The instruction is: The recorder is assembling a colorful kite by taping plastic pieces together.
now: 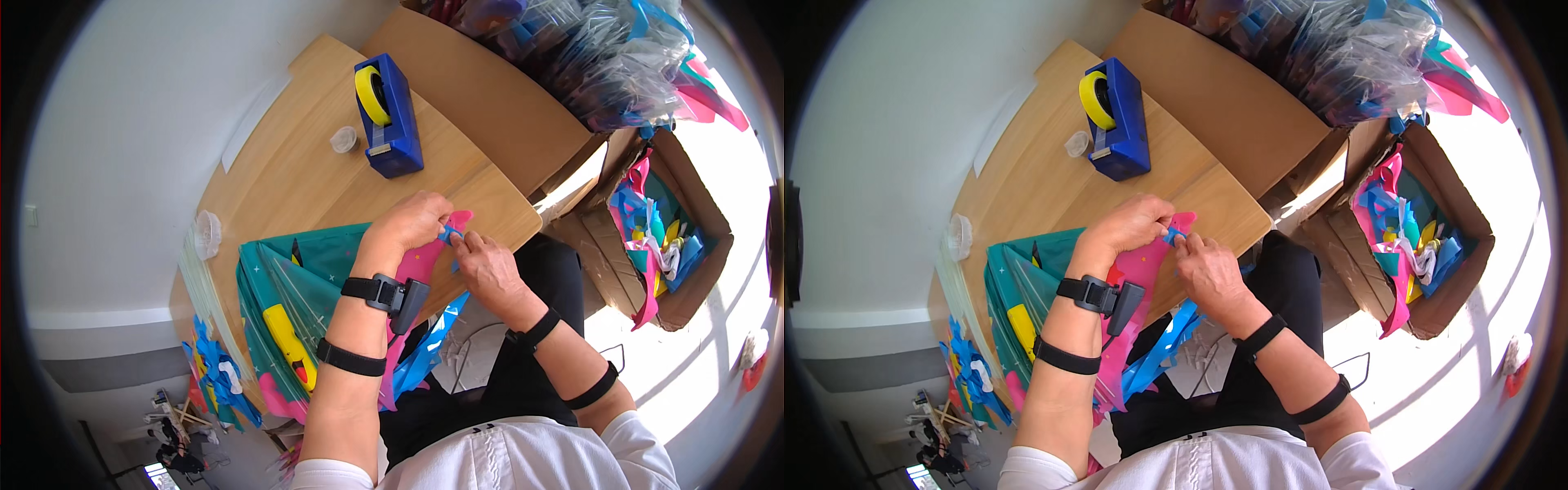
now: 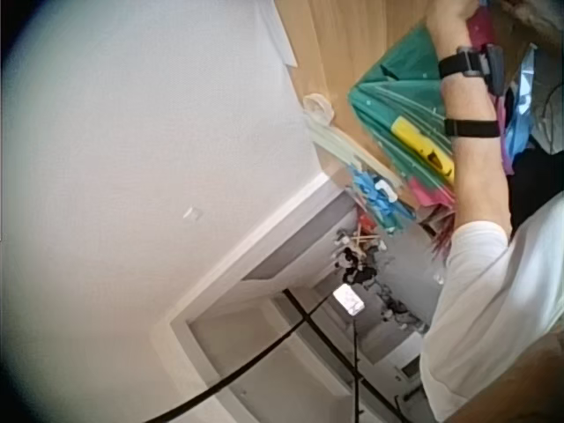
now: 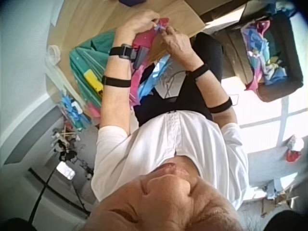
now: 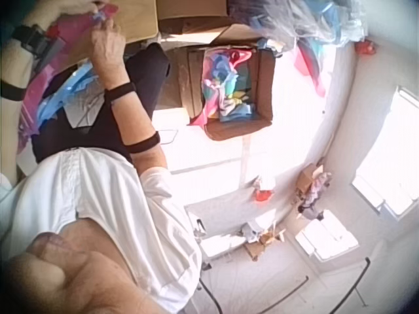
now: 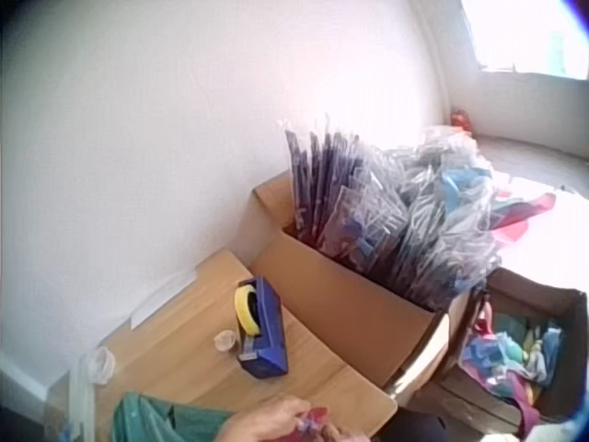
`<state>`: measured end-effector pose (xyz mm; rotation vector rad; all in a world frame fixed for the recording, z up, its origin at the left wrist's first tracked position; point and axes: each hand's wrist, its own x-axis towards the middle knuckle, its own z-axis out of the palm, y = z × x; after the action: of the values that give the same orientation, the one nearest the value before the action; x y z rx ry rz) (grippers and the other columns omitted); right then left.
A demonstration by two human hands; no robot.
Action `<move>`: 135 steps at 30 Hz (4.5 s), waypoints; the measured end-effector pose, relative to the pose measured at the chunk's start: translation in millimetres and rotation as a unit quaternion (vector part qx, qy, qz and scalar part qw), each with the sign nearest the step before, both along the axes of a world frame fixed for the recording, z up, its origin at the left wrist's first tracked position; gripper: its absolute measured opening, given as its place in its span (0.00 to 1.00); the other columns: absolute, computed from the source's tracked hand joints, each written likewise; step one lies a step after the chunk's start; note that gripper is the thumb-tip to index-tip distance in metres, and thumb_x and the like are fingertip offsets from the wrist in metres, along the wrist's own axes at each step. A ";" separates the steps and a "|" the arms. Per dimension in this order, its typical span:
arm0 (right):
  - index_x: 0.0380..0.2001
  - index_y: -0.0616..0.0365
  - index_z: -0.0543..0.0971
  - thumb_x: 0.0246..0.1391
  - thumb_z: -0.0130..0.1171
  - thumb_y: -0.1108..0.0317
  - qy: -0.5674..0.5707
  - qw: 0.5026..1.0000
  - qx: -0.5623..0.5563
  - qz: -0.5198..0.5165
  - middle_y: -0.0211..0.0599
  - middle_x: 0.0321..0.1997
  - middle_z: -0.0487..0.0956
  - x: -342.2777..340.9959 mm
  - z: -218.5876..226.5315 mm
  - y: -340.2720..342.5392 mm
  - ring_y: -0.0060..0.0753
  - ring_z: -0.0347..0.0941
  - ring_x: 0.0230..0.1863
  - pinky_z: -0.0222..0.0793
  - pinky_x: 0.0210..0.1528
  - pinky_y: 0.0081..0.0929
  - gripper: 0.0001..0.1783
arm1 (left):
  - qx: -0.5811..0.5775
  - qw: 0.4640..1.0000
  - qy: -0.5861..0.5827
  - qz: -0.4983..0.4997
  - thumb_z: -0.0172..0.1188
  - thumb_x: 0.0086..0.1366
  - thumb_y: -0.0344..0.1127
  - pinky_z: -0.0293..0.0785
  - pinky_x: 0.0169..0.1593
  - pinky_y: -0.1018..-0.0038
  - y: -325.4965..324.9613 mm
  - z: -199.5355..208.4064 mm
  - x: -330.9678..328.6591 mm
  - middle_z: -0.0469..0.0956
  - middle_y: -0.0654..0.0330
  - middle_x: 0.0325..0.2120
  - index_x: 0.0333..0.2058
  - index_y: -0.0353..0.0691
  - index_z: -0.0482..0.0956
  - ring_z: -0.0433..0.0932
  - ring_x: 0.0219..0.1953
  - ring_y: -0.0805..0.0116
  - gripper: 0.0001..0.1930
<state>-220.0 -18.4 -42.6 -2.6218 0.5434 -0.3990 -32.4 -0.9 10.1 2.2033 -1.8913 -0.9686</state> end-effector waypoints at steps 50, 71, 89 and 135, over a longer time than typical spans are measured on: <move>0.44 0.65 0.73 0.61 0.54 0.72 -0.121 0.584 0.802 0.044 0.39 0.32 0.81 -28.6 39.1 19.0 0.21 0.75 0.28 0.72 0.34 0.18 0.10 | -0.120 0.831 0.410 0.356 0.58 0.61 0.22 0.73 0.24 0.76 99.1 37.7 -86.7 0.73 0.63 0.18 0.26 0.30 0.75 0.72 0.18 0.78 0.05; 0.37 0.64 0.78 0.60 0.55 0.73 -0.216 0.569 0.786 -0.105 0.35 0.28 0.81 -25.9 18.5 25.1 0.19 0.74 0.24 0.72 0.28 0.16 0.06 | -0.192 0.768 0.420 0.444 0.63 0.58 0.25 0.60 0.22 0.83 99.2 -5.4 -79.6 0.73 0.68 0.17 0.24 0.34 0.77 0.65 0.18 0.84 0.06; 0.38 0.63 0.78 0.45 0.55 0.82 -0.193 0.956 0.218 -0.034 0.47 0.28 0.74 -16.6 11.8 9.4 0.48 0.75 0.30 0.70 0.31 0.35 0.14 | -0.252 0.875 0.096 0.401 0.64 0.51 0.29 0.67 0.26 0.68 69.2 -38.3 -61.2 0.74 0.59 0.18 0.21 0.35 0.75 0.72 0.20 0.66 0.07; 0.47 0.68 0.74 0.46 0.55 0.73 -0.023 0.999 -0.024 0.008 0.42 0.32 0.71 0.6 0.6 1.8 0.41 0.72 0.35 0.69 0.38 0.34 0.22 | -0.370 0.631 0.442 0.520 0.59 0.55 0.25 0.76 0.34 0.67 -3.6 17.9 51.5 0.66 0.64 0.21 0.21 0.36 0.74 0.68 0.26 0.73 0.06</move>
<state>-219.4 -16.6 -42.1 -2.6533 0.5026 -0.4720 19.1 -4.5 28.0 1.3662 -0.2531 -0.5899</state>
